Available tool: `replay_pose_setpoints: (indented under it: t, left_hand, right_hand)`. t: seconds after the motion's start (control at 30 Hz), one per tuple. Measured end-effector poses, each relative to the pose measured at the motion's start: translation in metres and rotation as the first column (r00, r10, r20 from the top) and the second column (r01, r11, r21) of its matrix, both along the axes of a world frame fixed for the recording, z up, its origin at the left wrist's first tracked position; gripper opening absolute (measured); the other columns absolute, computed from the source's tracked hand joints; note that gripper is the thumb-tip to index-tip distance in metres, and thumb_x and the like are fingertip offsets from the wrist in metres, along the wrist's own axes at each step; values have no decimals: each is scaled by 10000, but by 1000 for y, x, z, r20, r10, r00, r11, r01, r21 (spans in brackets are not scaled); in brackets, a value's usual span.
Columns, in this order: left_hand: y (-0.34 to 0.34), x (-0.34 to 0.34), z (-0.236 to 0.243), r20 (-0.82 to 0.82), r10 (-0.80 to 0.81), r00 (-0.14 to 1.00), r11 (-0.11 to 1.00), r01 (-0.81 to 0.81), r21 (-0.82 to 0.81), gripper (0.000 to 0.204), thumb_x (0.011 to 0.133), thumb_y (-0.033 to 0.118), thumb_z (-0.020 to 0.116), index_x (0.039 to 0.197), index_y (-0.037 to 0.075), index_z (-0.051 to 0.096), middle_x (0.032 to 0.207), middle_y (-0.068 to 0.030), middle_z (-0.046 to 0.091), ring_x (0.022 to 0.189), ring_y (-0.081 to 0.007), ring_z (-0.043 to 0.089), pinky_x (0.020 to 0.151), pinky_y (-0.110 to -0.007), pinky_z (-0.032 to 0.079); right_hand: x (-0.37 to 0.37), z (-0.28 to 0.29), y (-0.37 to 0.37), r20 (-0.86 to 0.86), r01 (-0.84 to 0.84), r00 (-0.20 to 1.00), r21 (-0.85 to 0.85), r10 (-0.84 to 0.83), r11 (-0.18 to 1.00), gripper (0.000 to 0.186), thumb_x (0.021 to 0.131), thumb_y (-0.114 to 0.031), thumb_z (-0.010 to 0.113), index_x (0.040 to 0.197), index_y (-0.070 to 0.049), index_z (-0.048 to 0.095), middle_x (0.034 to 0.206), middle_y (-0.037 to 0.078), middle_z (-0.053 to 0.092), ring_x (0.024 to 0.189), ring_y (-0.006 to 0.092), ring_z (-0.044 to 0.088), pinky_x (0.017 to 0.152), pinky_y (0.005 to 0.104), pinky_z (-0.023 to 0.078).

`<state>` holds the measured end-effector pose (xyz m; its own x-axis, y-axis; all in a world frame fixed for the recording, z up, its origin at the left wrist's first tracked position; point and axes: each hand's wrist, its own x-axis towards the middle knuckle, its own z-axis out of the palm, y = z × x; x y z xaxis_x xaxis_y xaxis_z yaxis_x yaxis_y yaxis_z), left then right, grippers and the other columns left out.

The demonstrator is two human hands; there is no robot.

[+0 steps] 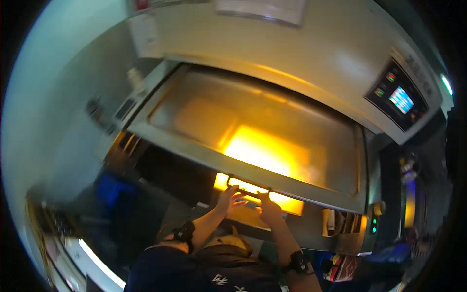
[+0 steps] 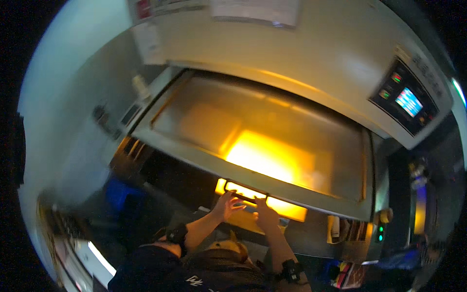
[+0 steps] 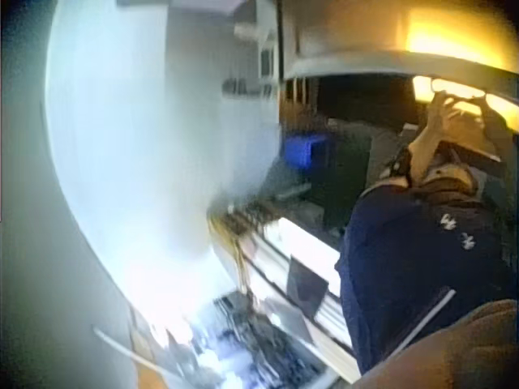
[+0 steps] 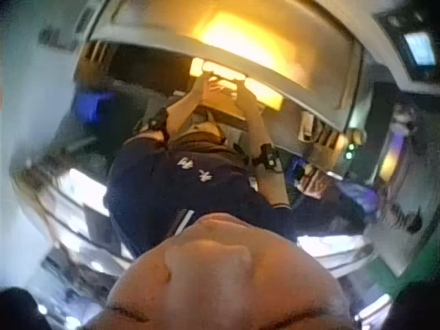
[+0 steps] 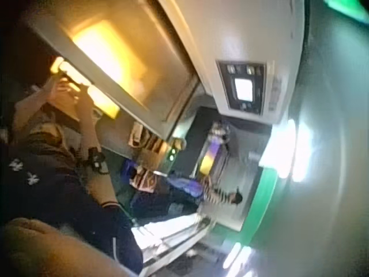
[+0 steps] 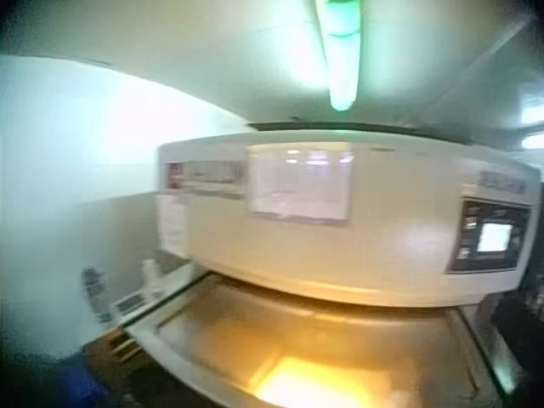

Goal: Operating an LED exposure machine by loading plates, closing the lid for processing, and removing the finished plates.

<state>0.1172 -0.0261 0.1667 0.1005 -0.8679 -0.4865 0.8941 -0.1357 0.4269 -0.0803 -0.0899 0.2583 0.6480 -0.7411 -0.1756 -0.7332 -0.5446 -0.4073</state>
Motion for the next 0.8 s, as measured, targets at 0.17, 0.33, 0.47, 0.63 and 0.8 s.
replay_pose_setpoints:
  t: [0.17, 0.33, 0.47, 0.63, 0.8]
  left_hand:
    - [46, 0, 38, 166, 4, 986, 984, -33, 173, 209, 869, 230, 689, 1013, 134, 573, 964, -28, 614, 903, -186, 584, 793, -459, 528]
    - [121, -10, 17, 50, -67, 997, 992, 61, 106, 261, 853, 211, 700, 1053, 102, 574, 1009, -67, 604, 904, -229, 600, 831, -480, 523]
    - [166, 9, 7, -137, -250, 959, 941, 274, 199, 300, 868, 257, 666, 1107, 101, 573, 1058, -94, 594, 1027, -295, 567, 889, -471, 505]
    - [185, 2, 12, -95, -462, 882, 878, 470, 93, 313, 912, 285, 588, 1129, 61, 563, 1037, -127, 574, 956, -291, 562, 882, -443, 504]
    - [178, 31, 7, -153, -442, 884, 897, 440, -46, 335, 944, 296, 515, 1122, 21, 583, 1071, -139, 643, 1010, -253, 623, 879, -449, 521]
  right_hand:
    - [-4, 6, 86, 38, 84, 996, -71, -82, 994, 625, 800, -248, 686, 1347, -114, 415, 1367, 115, 467, 997, 363, 632, 807, 453, 530]
    - [-17, 11, 166, 76, 143, 987, -48, -139, 989, 591, 819, -250, 680, 1324, -82, 422, 1359, 133, 463, 1055, 377, 608, 841, 464, 520]
    - [-16, 27, 220, 102, 281, 953, 65, -286, 958, 598, 814, -262, 677, 1333, -102, 428, 1350, 171, 492, 1103, 401, 579, 895, 478, 488]
    - [-32, -11, 250, 324, 410, 839, 152, -437, 899, 431, 799, -180, 638, 1204, -88, 522, 1084, 203, 646, 972, 420, 634, 802, 513, 509]
    - [4, -4, 243, -3, 356, 934, -100, -358, 929, 330, 797, -176, 665, 1107, -81, 605, 940, 144, 675, 847, 333, 689, 679, 428, 547]
